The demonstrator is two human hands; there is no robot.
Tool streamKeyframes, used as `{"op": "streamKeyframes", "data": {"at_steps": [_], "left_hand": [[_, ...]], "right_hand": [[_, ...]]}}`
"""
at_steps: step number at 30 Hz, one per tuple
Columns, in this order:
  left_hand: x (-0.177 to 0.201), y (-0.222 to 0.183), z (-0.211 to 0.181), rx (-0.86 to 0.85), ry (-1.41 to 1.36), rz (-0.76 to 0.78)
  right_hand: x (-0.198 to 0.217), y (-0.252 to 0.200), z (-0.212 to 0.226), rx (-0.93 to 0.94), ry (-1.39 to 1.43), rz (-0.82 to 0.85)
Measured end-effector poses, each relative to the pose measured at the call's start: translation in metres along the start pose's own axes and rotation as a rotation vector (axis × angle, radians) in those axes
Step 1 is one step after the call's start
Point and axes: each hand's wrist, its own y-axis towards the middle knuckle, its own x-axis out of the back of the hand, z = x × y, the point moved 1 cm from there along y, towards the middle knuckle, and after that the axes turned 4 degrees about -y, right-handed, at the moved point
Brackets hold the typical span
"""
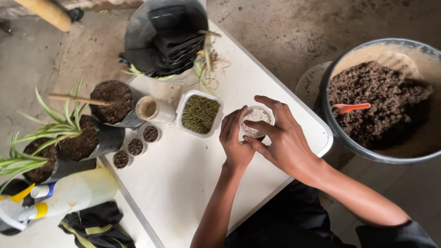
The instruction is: Filling a small container with soil and preparing it for planting by watering
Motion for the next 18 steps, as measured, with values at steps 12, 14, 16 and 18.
{"op": "streamKeyframes", "data": {"at_steps": [12,14,16,18], "left_hand": [[-0.096,0.005,-0.013,-0.033,-0.148,-0.028],[-0.107,0.011,-0.015,-0.044,-0.183,-0.004],[-0.119,0.012,-0.015,-0.052,-0.211,0.019],[-0.132,0.01,-0.012,-0.03,-0.227,0.049]], "right_hand": [[0.051,-0.019,-0.041,-0.251,-0.145,-0.212],[0.06,-0.019,-0.045,-0.278,-0.159,-0.224],[0.066,-0.021,-0.052,-0.302,-0.166,-0.233],[0.067,-0.024,-0.062,-0.349,-0.136,-0.212]]}}
